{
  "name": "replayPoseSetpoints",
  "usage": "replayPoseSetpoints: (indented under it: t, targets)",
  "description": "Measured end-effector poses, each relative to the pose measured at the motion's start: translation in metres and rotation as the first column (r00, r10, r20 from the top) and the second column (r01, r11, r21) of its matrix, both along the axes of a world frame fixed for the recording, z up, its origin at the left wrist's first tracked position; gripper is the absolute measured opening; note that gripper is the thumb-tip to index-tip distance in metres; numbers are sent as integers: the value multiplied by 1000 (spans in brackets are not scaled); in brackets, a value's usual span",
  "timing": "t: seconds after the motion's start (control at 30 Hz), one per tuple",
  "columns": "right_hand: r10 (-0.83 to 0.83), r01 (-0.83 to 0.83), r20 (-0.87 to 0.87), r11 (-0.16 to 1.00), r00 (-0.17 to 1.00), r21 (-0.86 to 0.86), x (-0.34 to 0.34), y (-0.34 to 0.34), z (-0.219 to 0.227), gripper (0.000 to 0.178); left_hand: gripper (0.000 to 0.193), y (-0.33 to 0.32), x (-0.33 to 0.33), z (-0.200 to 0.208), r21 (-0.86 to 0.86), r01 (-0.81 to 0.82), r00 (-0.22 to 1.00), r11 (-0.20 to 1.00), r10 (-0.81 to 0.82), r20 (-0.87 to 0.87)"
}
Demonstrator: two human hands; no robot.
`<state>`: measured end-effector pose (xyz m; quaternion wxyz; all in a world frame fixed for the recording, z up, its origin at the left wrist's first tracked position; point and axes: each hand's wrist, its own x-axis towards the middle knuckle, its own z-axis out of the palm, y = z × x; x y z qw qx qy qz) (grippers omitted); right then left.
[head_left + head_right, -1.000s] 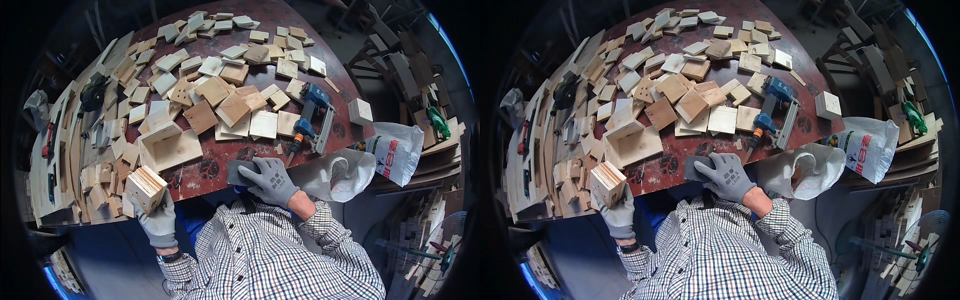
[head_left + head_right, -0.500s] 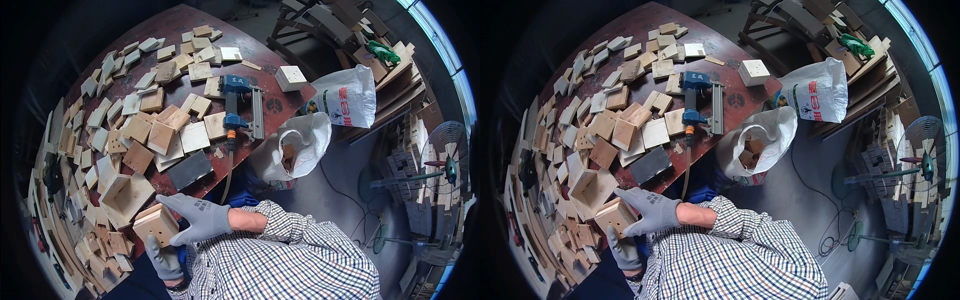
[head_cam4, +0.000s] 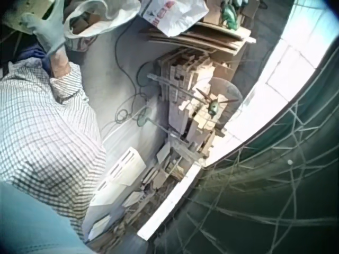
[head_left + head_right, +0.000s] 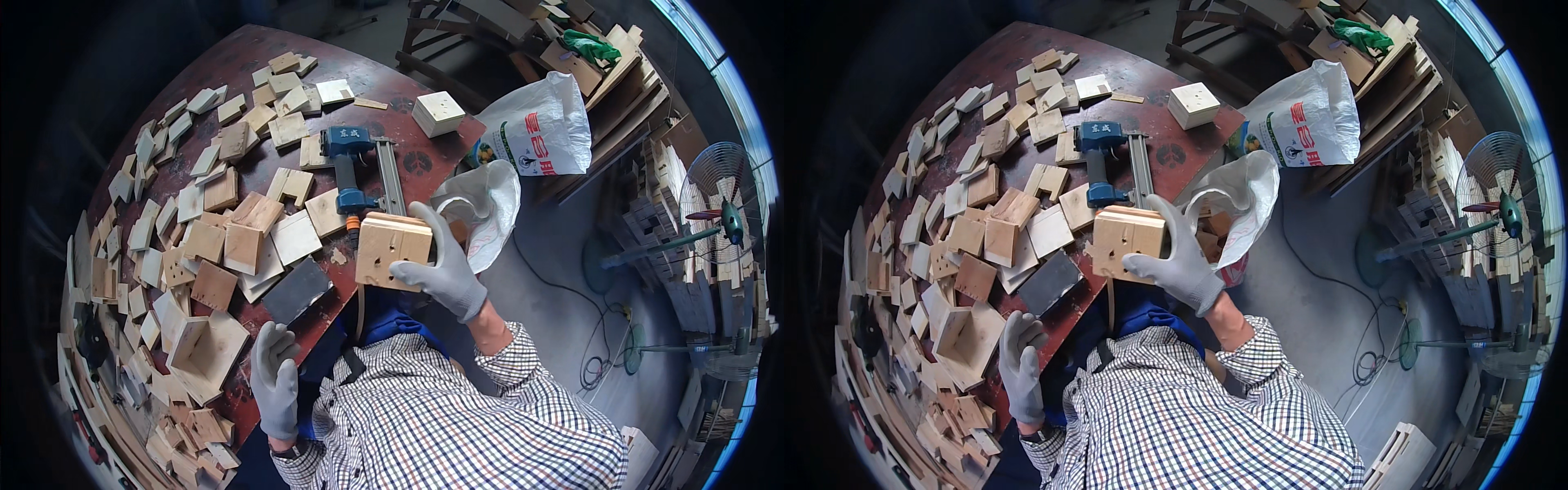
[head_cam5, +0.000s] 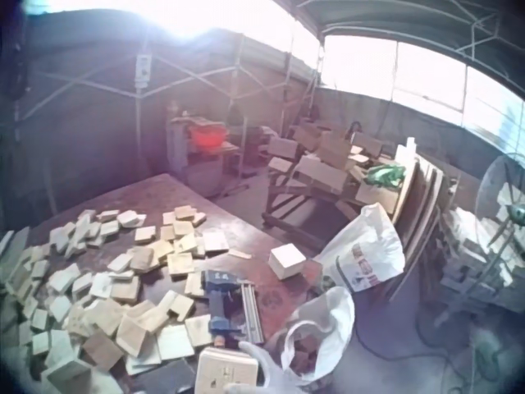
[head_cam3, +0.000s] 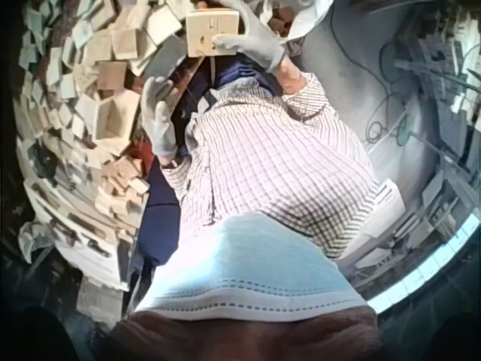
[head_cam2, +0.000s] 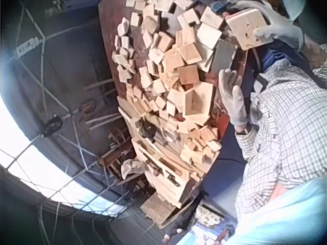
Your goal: The person assembles small wooden boxes by hand, picking up pre-cut wooden pieces from a table and fitting them together. The person repeatedly forms box shapes and places them on the table among many other pieces.
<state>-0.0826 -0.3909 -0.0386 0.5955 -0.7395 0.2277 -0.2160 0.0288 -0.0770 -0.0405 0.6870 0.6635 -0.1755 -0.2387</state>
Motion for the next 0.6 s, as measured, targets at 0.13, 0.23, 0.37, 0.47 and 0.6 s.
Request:
replayPoseSetpoints:
  t: [0.13, 0.23, 0.37, 0.47, 0.6]
  targets:
    - [-509, 211, -180, 617, 842, -758, -41, -79, -6, 91, 53, 52, -4, -58, 334, -231, 970, 914, 188, 156]
    - [-589, -83, -495, 587, 639, -806, -53, -118, -18, 79, 52, 81, -16, -70, 249, -283, 940, 926, 320, -118]
    - [-266, -271, -776, 832, 571, -484, -52, -168, -78, 79, 56, 90, -26, -69, 227, -351, 909, 909, 389, -152]
    - [-150, -422, -910, 849, 386, -319, -26, -171, -109, 88, 57, 87, -23, -59, 230, -371, 912, 900, 400, -93]
    - [-60, -588, -970, 786, 235, -191, -12, -208, -180, 80, 55, 81, -17, -49, 197, -345, 924, 918, 369, -100]
